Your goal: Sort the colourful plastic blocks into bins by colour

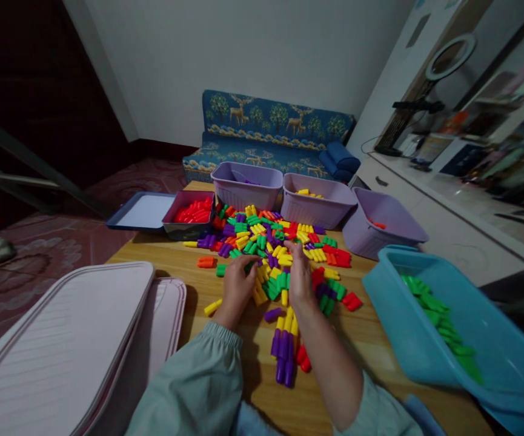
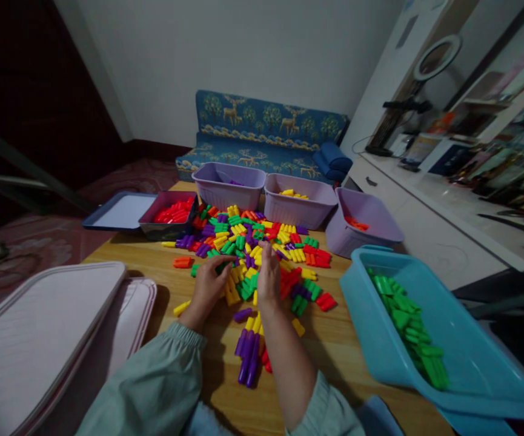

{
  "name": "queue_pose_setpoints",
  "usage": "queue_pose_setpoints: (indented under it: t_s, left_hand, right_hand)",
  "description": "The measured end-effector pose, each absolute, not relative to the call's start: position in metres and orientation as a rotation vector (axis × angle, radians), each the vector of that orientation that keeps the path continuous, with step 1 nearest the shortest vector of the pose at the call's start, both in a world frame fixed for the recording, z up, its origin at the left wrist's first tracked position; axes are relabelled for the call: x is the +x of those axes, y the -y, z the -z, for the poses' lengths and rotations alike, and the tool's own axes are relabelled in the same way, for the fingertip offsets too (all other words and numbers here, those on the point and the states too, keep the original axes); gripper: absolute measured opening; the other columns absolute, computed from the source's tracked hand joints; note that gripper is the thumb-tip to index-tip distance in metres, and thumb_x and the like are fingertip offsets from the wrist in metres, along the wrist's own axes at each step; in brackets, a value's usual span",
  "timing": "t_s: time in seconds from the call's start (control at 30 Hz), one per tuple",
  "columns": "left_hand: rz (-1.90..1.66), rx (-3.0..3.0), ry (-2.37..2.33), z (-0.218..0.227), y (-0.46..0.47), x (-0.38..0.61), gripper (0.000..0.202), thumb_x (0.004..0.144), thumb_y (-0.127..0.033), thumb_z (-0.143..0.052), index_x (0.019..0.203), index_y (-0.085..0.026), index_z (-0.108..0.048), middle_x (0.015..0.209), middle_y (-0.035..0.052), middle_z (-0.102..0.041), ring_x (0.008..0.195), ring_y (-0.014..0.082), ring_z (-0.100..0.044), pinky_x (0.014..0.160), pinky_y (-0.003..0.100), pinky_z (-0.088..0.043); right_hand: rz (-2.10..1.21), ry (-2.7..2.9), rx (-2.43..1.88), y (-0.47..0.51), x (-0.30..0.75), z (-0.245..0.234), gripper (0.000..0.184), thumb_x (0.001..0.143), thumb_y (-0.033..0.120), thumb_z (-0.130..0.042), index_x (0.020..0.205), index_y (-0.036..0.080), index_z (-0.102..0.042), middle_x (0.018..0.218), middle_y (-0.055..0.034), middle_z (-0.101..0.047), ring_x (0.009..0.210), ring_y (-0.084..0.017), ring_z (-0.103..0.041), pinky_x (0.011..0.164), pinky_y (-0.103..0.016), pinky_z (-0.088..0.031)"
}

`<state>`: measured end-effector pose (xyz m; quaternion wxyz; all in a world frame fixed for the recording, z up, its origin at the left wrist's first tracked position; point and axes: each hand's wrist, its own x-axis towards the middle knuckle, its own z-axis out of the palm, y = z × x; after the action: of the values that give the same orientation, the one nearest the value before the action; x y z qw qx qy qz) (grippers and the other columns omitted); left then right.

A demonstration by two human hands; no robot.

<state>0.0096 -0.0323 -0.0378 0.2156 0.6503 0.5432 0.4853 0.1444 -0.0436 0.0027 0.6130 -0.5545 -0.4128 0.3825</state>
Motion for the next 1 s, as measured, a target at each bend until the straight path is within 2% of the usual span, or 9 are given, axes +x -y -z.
queue_pose_setpoints:
  t_s: [0.07, 0.17, 0.3, 0.4, 0.5, 0.6, 0.7, 0.9, 1.0]
  left_hand:
    - [-1.375, 1.824, -1.499, 0.033, 0.034, 0.009, 0.019, 0.081, -0.014, -0.057, 0.094, -0.018, -0.071, 0.095, 0.0069, -0.072, 0.092, 0.0210, -0.065, 0.085, 0.034, -0.049]
    - [-1.286, 1.974, -1.417, 0.023, 0.040, 0.010, 0.013, 0.080, -0.017, -0.060, 0.088, -0.018, -0.071, 0.089, 0.0058, -0.071, 0.087, 0.0197, -0.064, 0.080, 0.031, -0.048]
    - [-0.893, 2.265, -1.200, 0.014, 0.048, 0.015, 0.013, 0.078, -0.026, -0.068, 0.088, -0.021, -0.073, 0.087, 0.0048, -0.069, 0.084, 0.0198, -0.062, 0.075, 0.030, -0.046]
    - [-0.739, 2.374, -1.168, 0.013, 0.052, 0.017, 0.036, 0.068, -0.038, -0.077, 0.100, -0.023, -0.073, 0.098, 0.0067, -0.067, 0.092, 0.0239, -0.061, 0.080, 0.033, -0.045]
    - [-0.712, 2.394, -1.197, 0.013, 0.053, 0.016, 0.045, 0.065, -0.035, -0.078, 0.109, -0.025, -0.070, 0.108, 0.0070, -0.064, 0.098, 0.0255, -0.059, 0.084, 0.035, -0.044]
    - [-0.712, 2.386, -1.201, 0.014, 0.052, 0.015, 0.041, 0.070, -0.026, -0.070, 0.111, -0.026, -0.069, 0.113, 0.0061, -0.062, 0.102, 0.0242, -0.058, 0.087, 0.034, -0.044]
    - [-0.695, 2.379, -1.245, 0.015, 0.052, 0.016, 0.044, 0.069, -0.022, -0.068, 0.113, -0.026, -0.068, 0.117, 0.0061, -0.062, 0.104, 0.0251, -0.057, 0.090, 0.036, -0.043]
    - [-0.691, 2.417, -1.285, 0.015, 0.054, 0.019, 0.046, 0.070, -0.022, -0.066, 0.116, -0.023, -0.066, 0.113, 0.0077, -0.064, 0.103, 0.0266, -0.056, 0.091, 0.039, -0.044]
    - [-0.745, 2.407, -1.294, 0.017, 0.052, 0.019, 0.040, 0.079, -0.024, -0.060, 0.119, -0.021, -0.064, 0.110, 0.0098, -0.065, 0.102, 0.0251, -0.058, 0.090, 0.038, -0.045]
  right_hand:
    - [-0.989, 0.977, -1.178, 0.038, 0.152, -0.007, 0.063, 0.083, 0.071, -0.039, 0.108, 0.021, -0.067, 0.129, -0.0091, -0.062, 0.125, -0.024, -0.052, 0.104, -0.038, -0.038]
    - [-1.044, 1.059, -1.229, 0.038, 0.178, -0.019, 0.054, 0.078, 0.067, -0.052, 0.100, 0.020, -0.067, 0.111, -0.0105, -0.070, 0.105, -0.025, -0.065, 0.088, -0.037, -0.049]
    - [-0.657, 1.467, -1.733, 0.049, 0.237, -0.038, 0.028, 0.072, 0.046, -0.064, 0.082, 0.021, -0.070, 0.086, -0.0067, -0.073, 0.080, -0.022, -0.068, 0.071, -0.031, -0.049]
    - [-0.437, 1.696, -2.133, 0.060, 0.278, -0.040, 0.014, 0.064, 0.034, -0.070, 0.074, 0.023, -0.069, 0.077, -0.0041, -0.072, 0.070, -0.020, -0.066, 0.059, -0.027, -0.044]
    - [-0.487, 1.852, -2.246, 0.067, 0.299, -0.031, 0.023, 0.057, 0.020, -0.072, 0.080, 0.025, -0.069, 0.083, -0.0017, -0.072, 0.075, -0.019, -0.066, 0.060, -0.025, -0.044]
    - [-0.497, 1.976, -2.209, 0.067, 0.298, -0.019, 0.042, 0.053, 0.009, -0.067, 0.092, 0.026, -0.069, 0.101, -0.0020, -0.070, 0.091, -0.020, -0.065, 0.072, -0.026, -0.047]
    - [-0.452, 2.057, -2.190, 0.064, 0.291, -0.012, 0.050, 0.052, 0.003, -0.063, 0.096, 0.025, -0.070, 0.111, -0.0048, -0.066, 0.101, -0.022, -0.063, 0.083, -0.029, -0.046]
    - [-0.547, 1.996, -2.242, 0.059, 0.286, -0.010, 0.049, 0.047, 0.015, -0.077, 0.095, 0.022, -0.070, 0.102, -0.0065, -0.066, 0.092, -0.024, -0.064, 0.078, -0.031, -0.048]
    - [-0.590, 1.951, -2.214, 0.059, 0.286, -0.010, 0.044, 0.046, 0.023, -0.079, 0.089, 0.023, -0.070, 0.094, -0.0042, -0.068, 0.087, -0.023, -0.064, 0.074, -0.030, -0.047]
